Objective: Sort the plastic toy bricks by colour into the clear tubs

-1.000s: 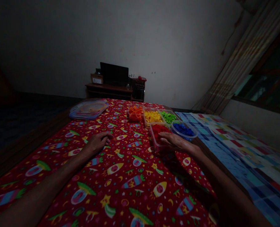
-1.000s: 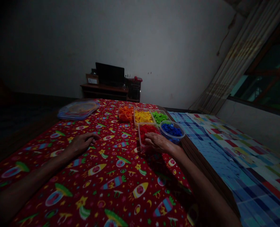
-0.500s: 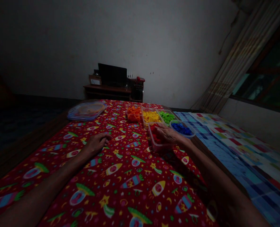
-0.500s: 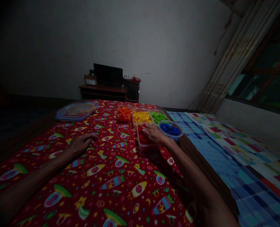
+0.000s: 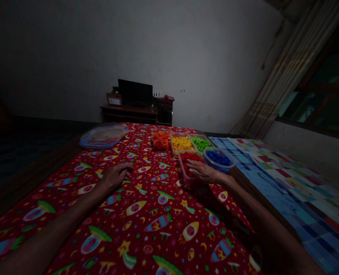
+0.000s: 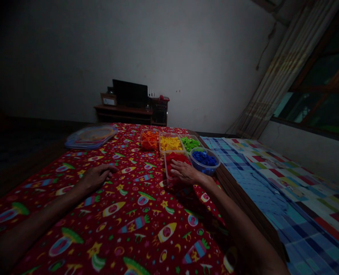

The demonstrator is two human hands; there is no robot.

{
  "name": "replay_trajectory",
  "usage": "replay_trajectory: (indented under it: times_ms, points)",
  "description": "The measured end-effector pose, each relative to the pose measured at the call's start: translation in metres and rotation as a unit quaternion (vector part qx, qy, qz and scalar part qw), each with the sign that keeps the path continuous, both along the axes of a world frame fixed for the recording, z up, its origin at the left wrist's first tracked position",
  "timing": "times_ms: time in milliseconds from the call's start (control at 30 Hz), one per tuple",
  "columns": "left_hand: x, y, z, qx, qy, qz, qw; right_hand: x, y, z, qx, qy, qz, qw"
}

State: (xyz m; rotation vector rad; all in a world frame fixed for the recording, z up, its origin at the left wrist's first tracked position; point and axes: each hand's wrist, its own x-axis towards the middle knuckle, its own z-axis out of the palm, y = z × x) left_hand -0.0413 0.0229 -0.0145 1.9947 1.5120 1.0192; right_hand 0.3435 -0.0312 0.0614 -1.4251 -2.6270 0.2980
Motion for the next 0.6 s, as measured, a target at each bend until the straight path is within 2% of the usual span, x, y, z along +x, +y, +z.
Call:
replay_trajectory:
  times_ms: [67, 267, 333, 400, 500, 600]
  points:
    - [-0.001, 0.001, -0.001, 0.002, 0.003, -0.002, 1.0, -0.001, -0.003, 0.002, -0.015, 0.003, -0.007, 1.0]
    - [0.002, -0.003, 0.002, 0.001, -0.009, 0.001, 1.0, -0.009, 0.002, 0.002, 0.038, -0.022, 0.035, 0.998]
    - [0.002, -0.004, 0.004, 0.0, -0.019, -0.002, 1.0, -0.011, 0.004, 0.009, 0.045, 0.006, 0.027, 0.999]
    - [0.001, -0.004, 0.003, -0.004, -0.025, -0.006, 1.0, -0.014, 0.009, 0.022, 0.065, 0.05, -0.013, 0.997]
    - [-0.003, -0.003, -0.003, -0.013, -0.033, -0.011, 0.999, -0.019, 0.037, 0.042, 0.108, 0.077, -0.076, 0.988]
    - [-0.003, -0.001, -0.006, -0.016, -0.023, -0.019, 0.999, -0.025, 0.087, 0.046, 0.13, 0.036, -0.055, 0.989]
